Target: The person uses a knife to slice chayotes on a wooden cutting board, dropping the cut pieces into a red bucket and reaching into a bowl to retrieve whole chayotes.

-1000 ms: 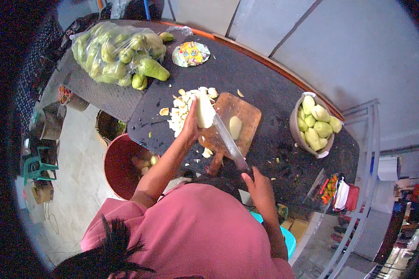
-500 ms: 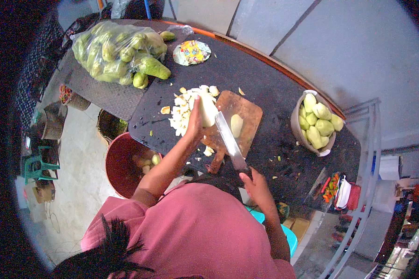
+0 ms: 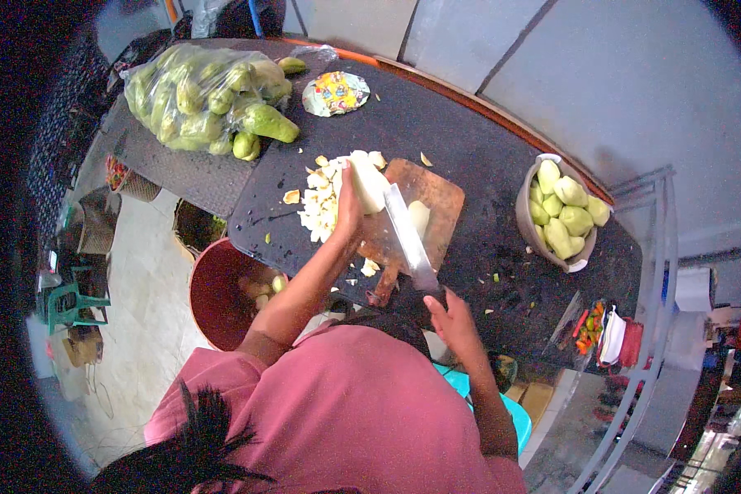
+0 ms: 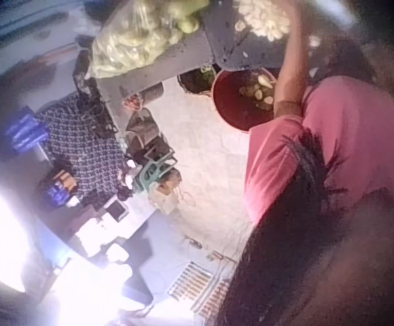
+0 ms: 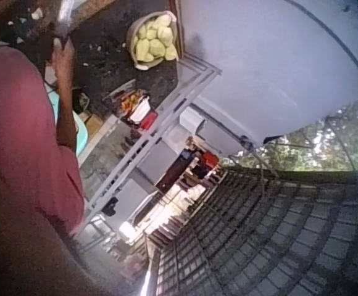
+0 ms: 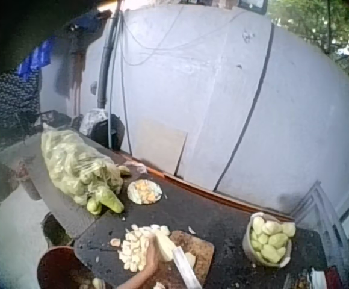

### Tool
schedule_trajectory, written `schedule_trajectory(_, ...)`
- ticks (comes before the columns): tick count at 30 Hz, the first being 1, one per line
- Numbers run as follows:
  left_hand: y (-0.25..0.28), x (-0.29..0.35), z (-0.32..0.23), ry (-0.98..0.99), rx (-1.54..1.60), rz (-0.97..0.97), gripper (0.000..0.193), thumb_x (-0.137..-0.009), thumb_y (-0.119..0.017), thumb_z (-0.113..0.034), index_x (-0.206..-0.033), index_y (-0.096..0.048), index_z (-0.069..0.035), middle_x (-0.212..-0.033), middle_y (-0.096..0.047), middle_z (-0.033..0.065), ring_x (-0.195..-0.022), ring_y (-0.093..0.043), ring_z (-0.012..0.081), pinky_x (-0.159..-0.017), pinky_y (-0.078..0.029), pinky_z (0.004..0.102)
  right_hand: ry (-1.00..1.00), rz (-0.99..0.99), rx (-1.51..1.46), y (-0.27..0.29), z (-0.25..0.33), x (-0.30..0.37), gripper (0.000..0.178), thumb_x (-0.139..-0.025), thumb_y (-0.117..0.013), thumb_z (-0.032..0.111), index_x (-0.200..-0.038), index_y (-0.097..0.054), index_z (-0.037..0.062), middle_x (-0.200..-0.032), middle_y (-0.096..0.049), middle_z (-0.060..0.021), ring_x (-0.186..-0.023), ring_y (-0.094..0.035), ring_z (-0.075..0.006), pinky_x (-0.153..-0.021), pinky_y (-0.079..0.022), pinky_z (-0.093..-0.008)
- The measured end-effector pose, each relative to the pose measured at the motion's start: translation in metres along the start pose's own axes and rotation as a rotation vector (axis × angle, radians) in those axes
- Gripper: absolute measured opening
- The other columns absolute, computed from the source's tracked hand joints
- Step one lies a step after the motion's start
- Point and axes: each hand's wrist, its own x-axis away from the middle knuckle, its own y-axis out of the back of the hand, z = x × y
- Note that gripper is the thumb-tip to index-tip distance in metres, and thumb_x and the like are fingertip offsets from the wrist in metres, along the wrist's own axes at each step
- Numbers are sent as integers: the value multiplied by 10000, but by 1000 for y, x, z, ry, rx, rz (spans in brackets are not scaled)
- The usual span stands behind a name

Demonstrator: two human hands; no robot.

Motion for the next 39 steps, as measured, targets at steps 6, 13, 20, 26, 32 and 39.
schedule_trajectory(6,-7,1,-4,3,-123,-5,669,-954,-326,-634,-1136,-562,-35,-961,-652,108,-865,-653,211,-800,-522,347,131,-47,182,9,13,-1,304,-962,-557,306,-800,-463,68,-525,-436,9,-398,-407,-84,-368,-333,-265)
schedule_trajectory(13,-21,4,10,-255,-136,-153,561,-994,-294,-562,-1133,-491,-56,-950,-583,96,-851,-607,189,-746,-510,324,-115,173,-279,8,24,-13,276,-977,-528,312,-845,-471,77,-550,-426,10,-393,-396,-87,-355,-334,-259)
schedule_trajectory(20,-4,-9,40,-101,-227,-66,547,-996,-316,-532,-1257,-407,-60,-1097,-541,136,-966,-583,223,-835,-498,362,-70,60,-139,16,-2,-39,289,-969,-531,326,-831,-454,83,-561,-424,11,-394,-402,-83,-347,-326,-244)
schedule_trajectory(26,117,-34,159,-15,-231,-324,499,-965,-522,-374,-1283,-443,3,-1226,-517,186,-1064,-545,233,-896,-454,355,-36,46,230,1,-42,-70,316,-936,-567,338,-888,-534,27,-611,-556,-95,-458,-551,-222,-430,-446,-372)
schedule_trajectory(32,133,-2,166,-43,-658,-338,351,-892,-648,-235,-1129,-547,4,-922,-600,96,-760,-562,171,-656,-452,328,118,-185,665,-7,-57,-72,392,-916,-576,332,-1031,-586,-43,-933,-631,-293,-938,-583,-483,-801,-455,-541)
schedule_trajectory(39,135,29,143,53,-611,-310,396,-754,-741,-74,-1101,-578,30,-929,-651,168,-657,-671,196,-571,-547,299,110,-71,484,4,-79,-74,337,-942,-569,352,-884,-551,20,-542,-507,-42,-420,-509,-160,-410,-410,-326)
